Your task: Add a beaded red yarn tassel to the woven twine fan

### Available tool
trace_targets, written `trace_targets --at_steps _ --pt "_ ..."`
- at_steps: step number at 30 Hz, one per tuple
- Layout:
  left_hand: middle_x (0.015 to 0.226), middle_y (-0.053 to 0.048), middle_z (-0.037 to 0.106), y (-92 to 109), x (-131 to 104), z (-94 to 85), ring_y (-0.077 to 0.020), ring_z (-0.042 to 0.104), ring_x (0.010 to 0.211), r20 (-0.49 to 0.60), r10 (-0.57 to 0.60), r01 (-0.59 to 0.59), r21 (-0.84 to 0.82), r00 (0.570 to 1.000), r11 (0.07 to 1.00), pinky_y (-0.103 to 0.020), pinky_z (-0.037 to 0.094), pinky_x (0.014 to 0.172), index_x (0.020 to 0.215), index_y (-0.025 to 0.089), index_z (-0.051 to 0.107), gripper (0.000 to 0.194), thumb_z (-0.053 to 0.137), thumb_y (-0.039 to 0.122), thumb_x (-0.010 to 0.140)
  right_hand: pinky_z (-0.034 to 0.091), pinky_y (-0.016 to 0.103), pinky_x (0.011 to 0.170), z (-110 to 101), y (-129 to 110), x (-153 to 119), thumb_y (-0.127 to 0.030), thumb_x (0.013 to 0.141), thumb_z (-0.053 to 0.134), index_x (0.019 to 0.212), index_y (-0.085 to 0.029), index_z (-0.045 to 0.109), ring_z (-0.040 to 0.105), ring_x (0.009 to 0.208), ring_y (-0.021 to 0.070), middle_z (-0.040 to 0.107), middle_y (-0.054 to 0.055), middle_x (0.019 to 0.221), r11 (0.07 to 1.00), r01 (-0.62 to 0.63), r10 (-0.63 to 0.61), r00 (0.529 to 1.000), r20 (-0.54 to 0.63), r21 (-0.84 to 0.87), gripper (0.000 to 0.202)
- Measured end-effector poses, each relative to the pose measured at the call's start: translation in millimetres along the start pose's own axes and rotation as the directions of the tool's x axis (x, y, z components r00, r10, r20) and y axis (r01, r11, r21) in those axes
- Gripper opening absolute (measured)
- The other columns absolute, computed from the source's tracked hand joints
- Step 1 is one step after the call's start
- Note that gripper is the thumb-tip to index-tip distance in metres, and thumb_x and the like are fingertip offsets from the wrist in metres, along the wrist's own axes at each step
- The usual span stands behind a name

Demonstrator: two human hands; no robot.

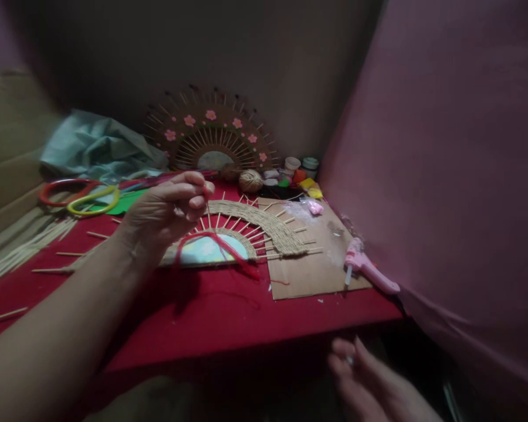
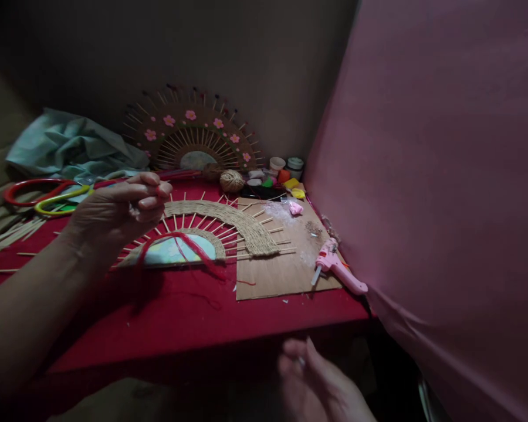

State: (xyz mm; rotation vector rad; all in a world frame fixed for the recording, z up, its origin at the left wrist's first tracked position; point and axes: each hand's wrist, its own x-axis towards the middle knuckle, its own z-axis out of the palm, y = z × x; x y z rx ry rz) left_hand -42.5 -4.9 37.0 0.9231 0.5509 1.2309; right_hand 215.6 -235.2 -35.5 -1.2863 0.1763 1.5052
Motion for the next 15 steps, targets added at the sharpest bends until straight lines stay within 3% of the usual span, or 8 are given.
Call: trace_targets --at_steps 1,3,5,9,15 --pt "0.065 -0.004 0.064 -1 0 -0.4 -0.0034 0.048 0.044 -0.005 0.007 -0.007 0.003 1.000 1.000 -0.011 0.038 0.036 0.067 0.011 0.065 0.024 0.048 -0.005 0.065 0.060 0.027 0.070 16 -3 3 -0.029 0.080 0.063 0.097 -0.016 0.068 0.071 0.071 0.0181 0.073 0.011 0.082 0.998 -0.054 0.052 0.988 0.148 0.011 0.022" --pt "0.064 -0.004 0.064 -3 2 -1.9 -0.0034 0.048 0.044 -0.015 0.014 -0.014 0.008 1.000 1.000 -0.011 0.037 0.036 0.066 0.011 0.065 0.023 0.048 -0.005 0.064 0.058 0.025 0.074 47 -8 7 -0.033 0.085 0.056 0.099 -0.008 0.067 0.072 0.075 0.0171 0.074 0.014 0.089 0.997 -0.069 0.053 0.916 0.397 0.027 0.031" --pt "0.063 -0.004 0.064 -4 4 -4.1 -0.0033 0.048 0.043 -0.021 0.007 -0.006 0.013 1.000 1.000 -0.011 0.037 0.036 0.065 0.011 0.065 0.022 0.049 -0.005 0.063 0.055 0.030 0.087 70 -12 11 -0.035 0.085 0.055 0.102 -0.005 0.065 0.071 0.092 0.0207 0.072 0.017 0.101 0.997 -0.054 0.018 0.849 0.528 0.053 0.036" --pt "0.062 -0.004 0.064 -5 8 -7.0 -0.0026 0.046 0.042 -0.045 -0.003 0.005 0.028 0.999 1.000 -0.011 0.034 0.035 0.064 0.012 0.066 0.023 0.049 -0.004 0.063 0.044 0.039 0.104 85 -12 18 -0.040 0.084 0.055 0.110 -0.005 0.062 0.060 0.116 0.0273 0.067 0.019 0.117 0.997 -0.027 -0.024 0.784 0.621 0.074 0.043" --pt "0.063 -0.004 0.064 -2 7 -5.3 -0.0029 0.046 0.042 -0.024 0.000 0.001 0.026 1.000 1.000 -0.011 0.035 0.036 0.065 0.011 0.065 0.024 0.047 -0.005 0.064 0.039 0.041 0.109 82 -11 29 -0.036 0.085 0.055 0.115 -0.006 0.061 0.055 0.122 0.0286 0.062 0.019 0.126 0.997 -0.007 -0.048 0.754 0.655 0.081 0.043"
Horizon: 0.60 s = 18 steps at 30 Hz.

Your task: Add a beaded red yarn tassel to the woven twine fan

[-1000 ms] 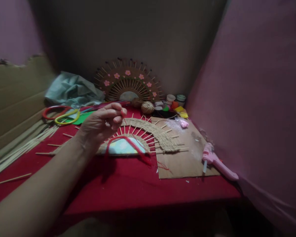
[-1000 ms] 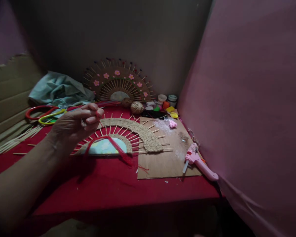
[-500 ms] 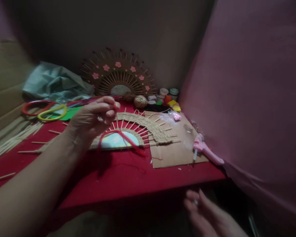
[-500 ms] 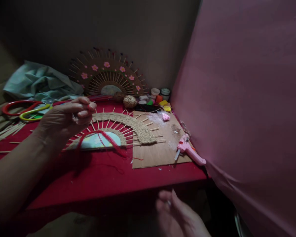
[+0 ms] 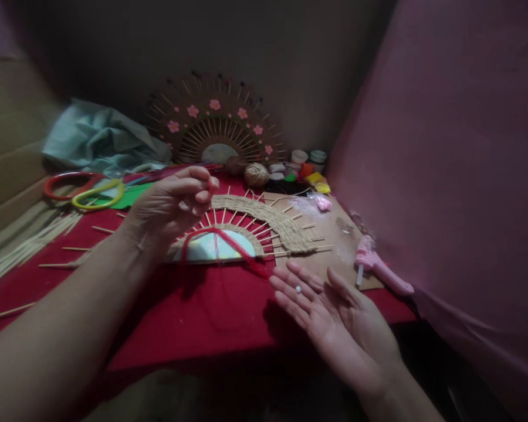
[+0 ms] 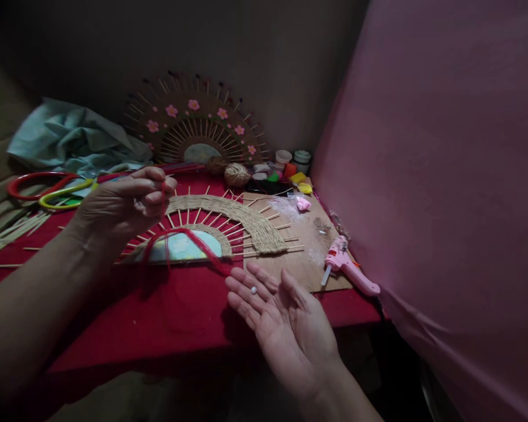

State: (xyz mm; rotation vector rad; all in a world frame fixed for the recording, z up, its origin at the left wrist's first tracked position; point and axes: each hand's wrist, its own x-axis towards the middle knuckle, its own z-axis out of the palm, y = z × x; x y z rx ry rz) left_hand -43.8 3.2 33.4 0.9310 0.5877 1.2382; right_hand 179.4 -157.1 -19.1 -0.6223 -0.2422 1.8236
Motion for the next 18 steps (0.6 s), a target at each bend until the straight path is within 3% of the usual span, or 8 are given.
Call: trace_targets --at_steps 4,9,18 --pt "0.062 -0.005 0.064 -1 0 0.0 -0.0035 0.046 0.042 -0.012 0.007 -0.007 0.022 1.000 1.000 -0.011 0.034 0.035 0.064 0.012 0.064 0.024 0.047 -0.005 0.063 0.038 0.043 0.109 -1 2 3 -0.028 0.083 0.058 0.115 -0.007 0.061 0.055 0.122 0.0292 0.062 0.019 0.126 0.999 0.028 -0.028 1.000 0.001 -0.023 0.038" --pt "0.064 -0.004 0.064 -4 2 -2.6 -0.0026 0.044 0.043 -0.010 0.003 -0.002 0.045 1.000 0.999 -0.011 0.033 0.036 0.067 0.012 0.065 0.020 0.052 -0.003 0.062 0.043 0.040 0.106 -3 8 5 -0.002 0.072 0.065 0.111 -0.009 0.064 0.060 0.117 0.0262 0.066 0.015 0.120 0.991 0.082 -0.088 0.995 -0.045 -0.109 0.040" --pt "0.065 -0.004 0.063 -5 3 -4.3 -0.0021 0.043 0.043 0.007 -0.011 0.011 0.051 1.000 0.999 -0.011 0.033 0.035 0.066 0.012 0.066 0.020 0.053 -0.003 0.063 0.054 0.032 0.092 -9 14 9 -0.004 0.072 0.072 0.105 -0.009 0.067 0.066 0.106 0.0246 0.071 0.015 0.109 0.983 0.108 -0.120 0.990 -0.075 -0.150 0.033"
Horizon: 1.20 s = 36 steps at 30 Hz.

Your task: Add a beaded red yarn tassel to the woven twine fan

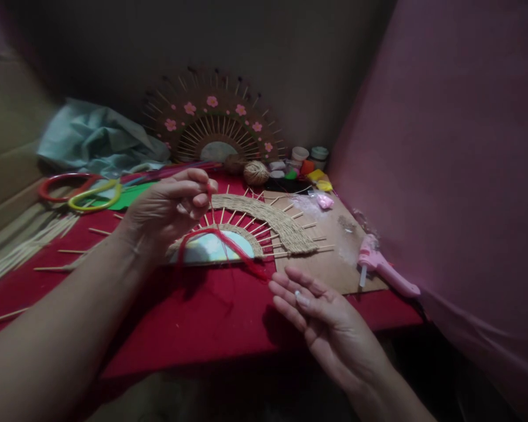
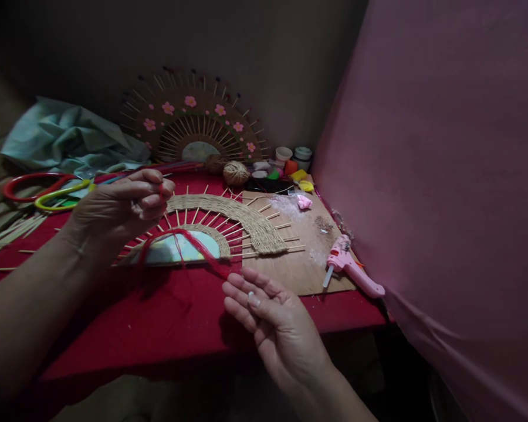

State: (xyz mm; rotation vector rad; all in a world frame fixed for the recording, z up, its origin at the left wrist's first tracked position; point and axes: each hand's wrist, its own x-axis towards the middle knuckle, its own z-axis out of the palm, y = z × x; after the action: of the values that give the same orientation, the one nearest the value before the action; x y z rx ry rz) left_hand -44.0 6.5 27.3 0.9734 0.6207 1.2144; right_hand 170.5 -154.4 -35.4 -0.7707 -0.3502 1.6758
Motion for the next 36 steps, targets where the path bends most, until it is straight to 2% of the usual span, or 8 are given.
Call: trace_targets --at_steps 15,21,24,27,29,32,33,36 --pt "0.064 -0.003 0.064 0 -1 2.3 -0.0019 0.047 0.045 -0.047 -0.039 0.039 -0.009 0.998 0.999 -0.007 0.035 0.035 0.067 0.012 0.066 0.018 0.059 -0.002 0.057 0.058 0.025 0.079 -7 4 8 -0.009 0.065 0.080 0.099 -0.015 0.070 0.072 0.092 0.0200 0.075 0.010 0.101 0.998 0.008 -0.004 0.998 0.058 -0.069 0.036" --pt "0.062 -0.002 0.065 -3 0 2.0 -0.0021 0.048 0.042 -0.049 -0.054 0.053 -0.018 0.997 0.998 -0.007 0.037 0.035 0.064 0.013 0.067 0.019 0.059 -0.002 0.055 0.056 0.024 0.052 0 -14 14 -0.027 0.076 0.075 0.086 -0.016 0.065 0.072 0.062 0.0184 0.075 0.009 0.077 0.951 0.124 -0.094 0.989 0.115 -0.283 0.018" --pt "0.063 -0.002 0.066 -7 3 -1.3 -0.0016 0.049 0.041 -0.011 -0.063 0.063 -0.030 0.998 0.998 -0.006 0.038 0.036 0.064 0.013 0.067 0.018 0.061 -0.001 0.055 0.048 0.018 0.040 15 -41 22 -0.029 0.078 0.072 0.078 -0.016 0.064 0.064 0.046 0.0127 0.071 0.004 0.062 0.860 0.261 -0.222 0.965 0.138 -0.439 0.016" --pt "0.063 -0.003 0.066 -9 5 -4.5 -0.0018 0.049 0.042 0.022 -0.072 0.073 -0.028 0.997 0.997 -0.007 0.040 0.037 0.063 0.013 0.067 0.017 0.064 0.000 0.053 0.043 0.016 0.038 33 -79 44 -0.023 0.074 0.074 0.076 -0.014 0.067 0.058 0.042 0.0083 0.065 0.001 0.055 0.716 0.449 -0.425 0.888 0.177 -0.535 0.012" --pt "0.062 -0.003 0.066 -10 5 -5.1 -0.0022 0.050 0.042 0.024 -0.077 0.078 -0.037 0.997 0.996 -0.007 0.040 0.038 0.063 0.013 0.067 0.017 0.066 0.000 0.052 0.045 0.017 0.041 43 -104 66 -0.016 0.072 0.072 0.078 -0.013 0.067 0.058 0.046 0.0081 0.066 0.001 0.059 0.631 0.521 -0.528 0.831 0.174 -0.575 0.008" --pt "0.061 -0.003 0.066 -11 5 -3.8 -0.0023 0.049 0.040 0.023 -0.085 0.086 -0.049 0.996 0.995 -0.008 0.040 0.036 0.064 0.013 0.068 0.017 0.068 0.002 0.051 0.049 0.021 0.046 52 -131 106 -0.010 0.077 0.064 0.079 -0.013 0.062 0.061 0.048 0.0103 0.064 0.000 0.060 0.516 0.462 -0.565 0.817 0.119 -0.722 0.005" --pt "0.061 -0.003 0.066 -11 5 -3.0 -0.0022 0.048 0.039 0.023 -0.089 0.090 -0.047 0.996 0.995 -0.008 0.039 0.035 0.064 0.013 0.068 0.016 0.068 0.003 0.051 0.051 0.022 0.049 52 -137 119 -0.008 0.081 0.060 0.079 -0.014 0.059 0.060 0.048 0.0097 0.062 0.000 0.059 0.449 0.385 -0.564 0.822 0.078 -0.806 0.007" --pt "0.060 -0.004 0.066 -13 4 -1.0 -0.0030 0.048 0.038 0.033 -0.101 0.102 -0.040 0.994 0.994 -0.009 0.037 0.033 0.063 0.013 0.067 0.015 0.067 0.003 0.052 0.054 0.026 0.054 50 -143 154 0.000 0.084 0.052 0.080 -0.014 0.054 0.060 0.047 0.0103 0.059 -0.002 0.055 0.370 0.238 -0.522 0.853 0.010 -0.898 0.015"
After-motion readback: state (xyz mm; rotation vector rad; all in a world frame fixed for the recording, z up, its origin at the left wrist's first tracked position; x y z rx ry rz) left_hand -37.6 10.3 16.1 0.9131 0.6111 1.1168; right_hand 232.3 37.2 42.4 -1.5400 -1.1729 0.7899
